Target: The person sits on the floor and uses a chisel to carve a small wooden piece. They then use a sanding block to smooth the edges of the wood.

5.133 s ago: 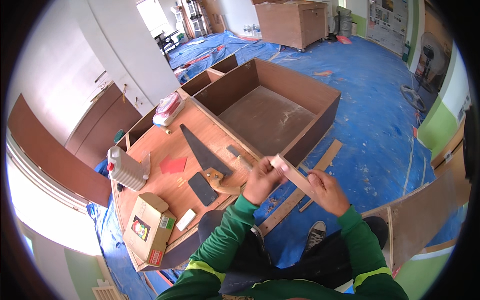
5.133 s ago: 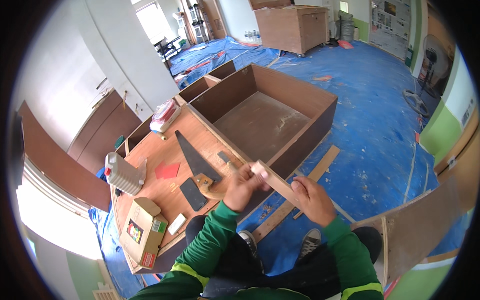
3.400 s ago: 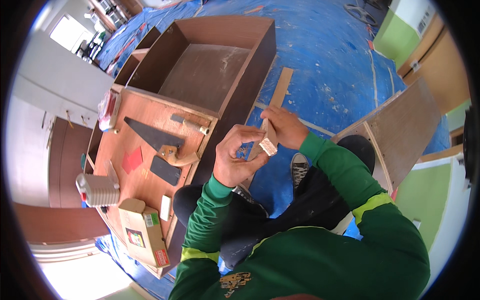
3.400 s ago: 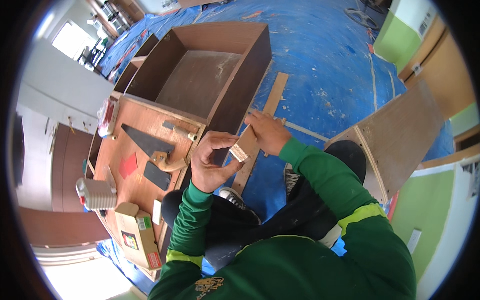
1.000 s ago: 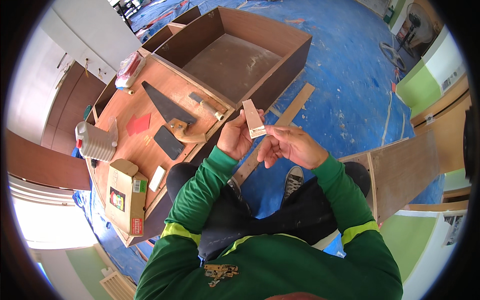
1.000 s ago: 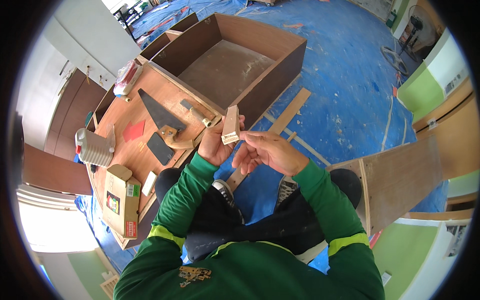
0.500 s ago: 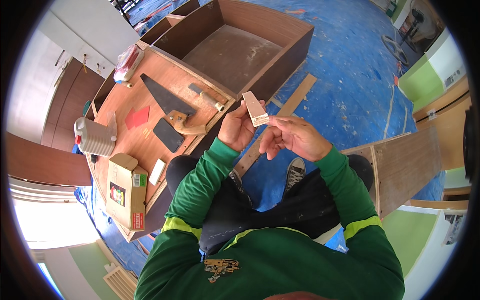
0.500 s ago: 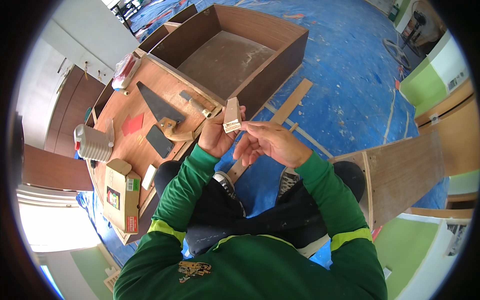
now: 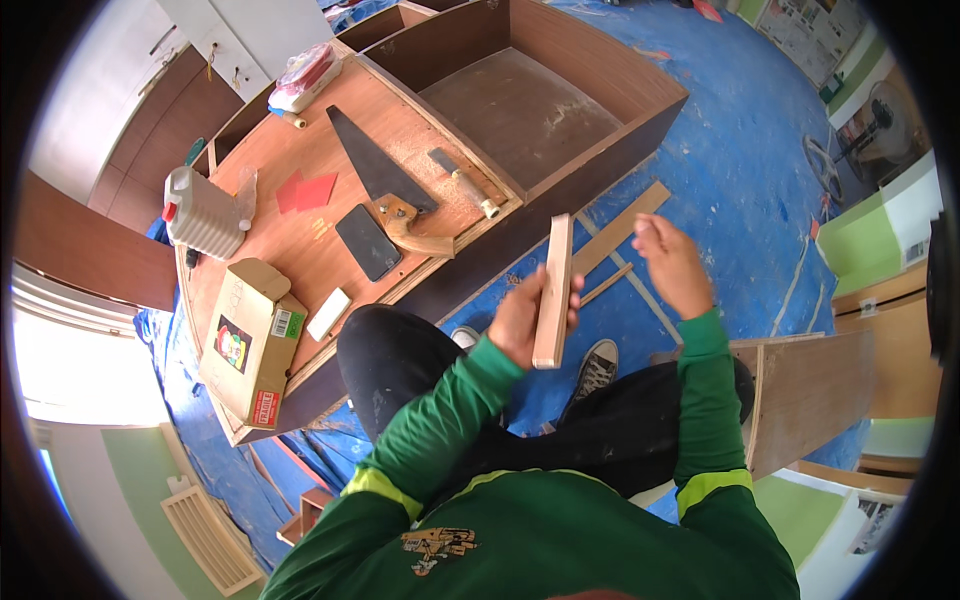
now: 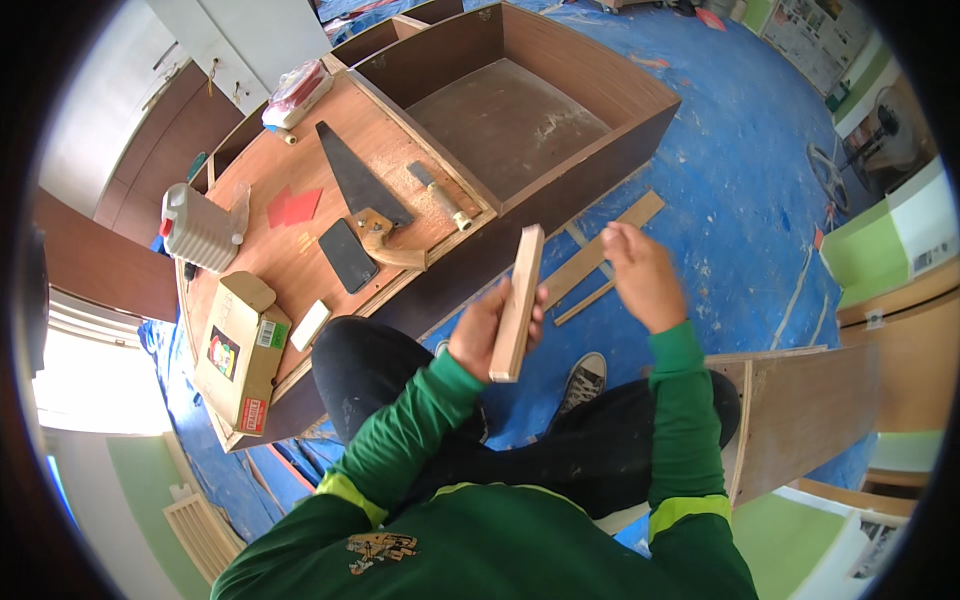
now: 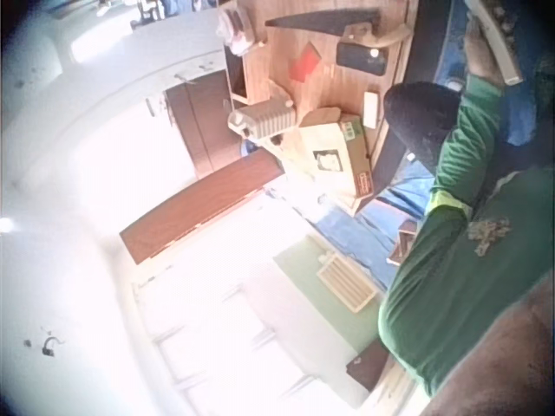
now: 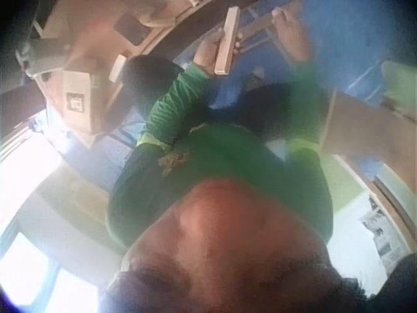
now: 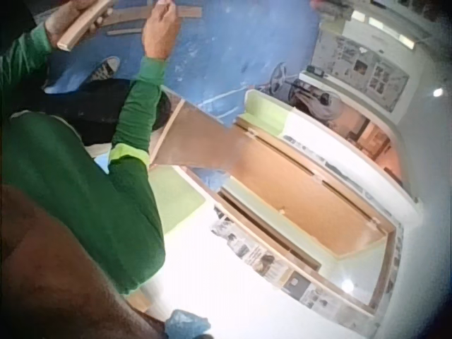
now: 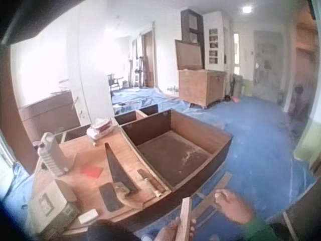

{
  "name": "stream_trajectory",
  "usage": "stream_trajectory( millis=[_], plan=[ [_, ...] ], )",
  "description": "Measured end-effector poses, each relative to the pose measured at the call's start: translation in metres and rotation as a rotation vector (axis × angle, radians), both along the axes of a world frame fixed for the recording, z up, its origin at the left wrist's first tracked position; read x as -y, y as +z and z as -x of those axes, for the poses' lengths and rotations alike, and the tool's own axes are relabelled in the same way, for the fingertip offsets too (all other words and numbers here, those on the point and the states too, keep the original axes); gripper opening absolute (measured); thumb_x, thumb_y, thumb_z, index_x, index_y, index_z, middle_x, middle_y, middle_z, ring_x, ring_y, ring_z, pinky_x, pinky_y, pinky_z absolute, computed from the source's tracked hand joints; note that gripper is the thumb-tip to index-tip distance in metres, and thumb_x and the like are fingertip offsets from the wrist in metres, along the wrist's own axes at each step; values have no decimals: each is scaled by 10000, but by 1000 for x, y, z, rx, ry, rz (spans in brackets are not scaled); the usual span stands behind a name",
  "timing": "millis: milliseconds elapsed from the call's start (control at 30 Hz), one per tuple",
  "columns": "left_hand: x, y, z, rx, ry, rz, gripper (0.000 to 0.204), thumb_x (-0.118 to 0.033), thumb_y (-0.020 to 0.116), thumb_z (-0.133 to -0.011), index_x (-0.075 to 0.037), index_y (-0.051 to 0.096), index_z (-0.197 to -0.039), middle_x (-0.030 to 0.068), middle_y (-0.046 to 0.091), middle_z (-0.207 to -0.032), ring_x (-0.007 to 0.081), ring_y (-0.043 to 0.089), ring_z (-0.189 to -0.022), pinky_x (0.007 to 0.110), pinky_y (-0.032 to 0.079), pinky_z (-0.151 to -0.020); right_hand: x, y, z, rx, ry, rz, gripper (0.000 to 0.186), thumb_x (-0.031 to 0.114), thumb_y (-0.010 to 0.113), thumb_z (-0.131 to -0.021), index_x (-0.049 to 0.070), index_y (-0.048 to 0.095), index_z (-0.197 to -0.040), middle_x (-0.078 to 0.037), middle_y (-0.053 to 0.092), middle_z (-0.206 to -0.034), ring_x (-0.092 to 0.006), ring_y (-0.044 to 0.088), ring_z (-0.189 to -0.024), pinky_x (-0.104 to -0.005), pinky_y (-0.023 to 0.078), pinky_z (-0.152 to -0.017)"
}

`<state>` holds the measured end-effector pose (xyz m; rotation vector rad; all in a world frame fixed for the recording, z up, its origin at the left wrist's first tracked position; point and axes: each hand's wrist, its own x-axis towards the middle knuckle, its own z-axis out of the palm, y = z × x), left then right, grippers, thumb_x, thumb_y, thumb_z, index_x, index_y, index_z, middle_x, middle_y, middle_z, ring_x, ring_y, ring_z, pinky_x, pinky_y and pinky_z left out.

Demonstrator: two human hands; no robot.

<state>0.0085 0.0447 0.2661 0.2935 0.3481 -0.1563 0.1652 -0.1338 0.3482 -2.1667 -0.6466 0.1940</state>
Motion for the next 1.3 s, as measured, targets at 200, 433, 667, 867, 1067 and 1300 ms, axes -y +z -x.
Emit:
stream_trajectory(
  millis=[200, 433, 667, 867, 1067, 1300],
  plan=[
    [31, -81, 30, -403, -116, -130, 480, -424, 370, -1154, 6, 579, -1191, 121, 619, -976, 208, 620, -812, 334, 598, -733, -157, -42, 11, 311, 317, 200, 535, 365, 606, -1072, -29, 555, -1430, -226, 626, -1213, -379, 635, -1219, -477, 513, -1010],
    [23, -151, 15, -330, -15, -242, 343, -236, 446, -1102, 69, 529, -1235, 143, 621, -890, 245, 649, -751, 380, 593, -666, -272, -101, -15, 505, 342, 420, 372, 257, 595, -1032, -64, 600, -1218, -278, 632, -1258, -412, 642, -1191, -520, 508, -1029],
    [17, -204, -5, -490, 169, -81, 274, -189, 547, -1070, 38, 530, -1223, 136, 617, -965, 256, 644, -807, 390, 613, -755, -132, -90, 25, 183, 19, -35, 318, 230, 564, -1047, -49, 528, -1195, -147, 627, -830, -244, 628, -691, -409, 535, -658],
    [23, -237, -22, -623, 111, -51, 193, -111, 530, -1008, -21, 576, -1172, 138, 620, -991, 271, 639, -807, 393, 599, -690, 2, -150, 109, -207, -54, 192, 538, 307, 574, -1070, -34, 465, -1471, -162, 691, -950, -280, 707, -900, -426, 547, -802],
    [25, -240, -27, -911, 106, -124, 168, -277, 545, -1037, -137, 637, -1042, 105, 613, -817, 216, 571, -647, 353, 476, -532, 20, -182, 129, -316, -29, 470, 464, 282, 531, -1066, 13, 557, -1443, -262, 691, -1286, -469, 664, -1163, -543, 509, -994],
    [18, -226, 1, -872, -79, -256, 247, -291, 427, -1039, -148, 611, -954, 53, 477, -714, 158, 432, -567, 291, 319, -489, 6, -169, 154, -51, 343, 748, 387, 238, 516, -1050, -2, 649, -1323, -296, 601, -1404, -480, 677, -1119, -537, 528, -993]
  ],
)
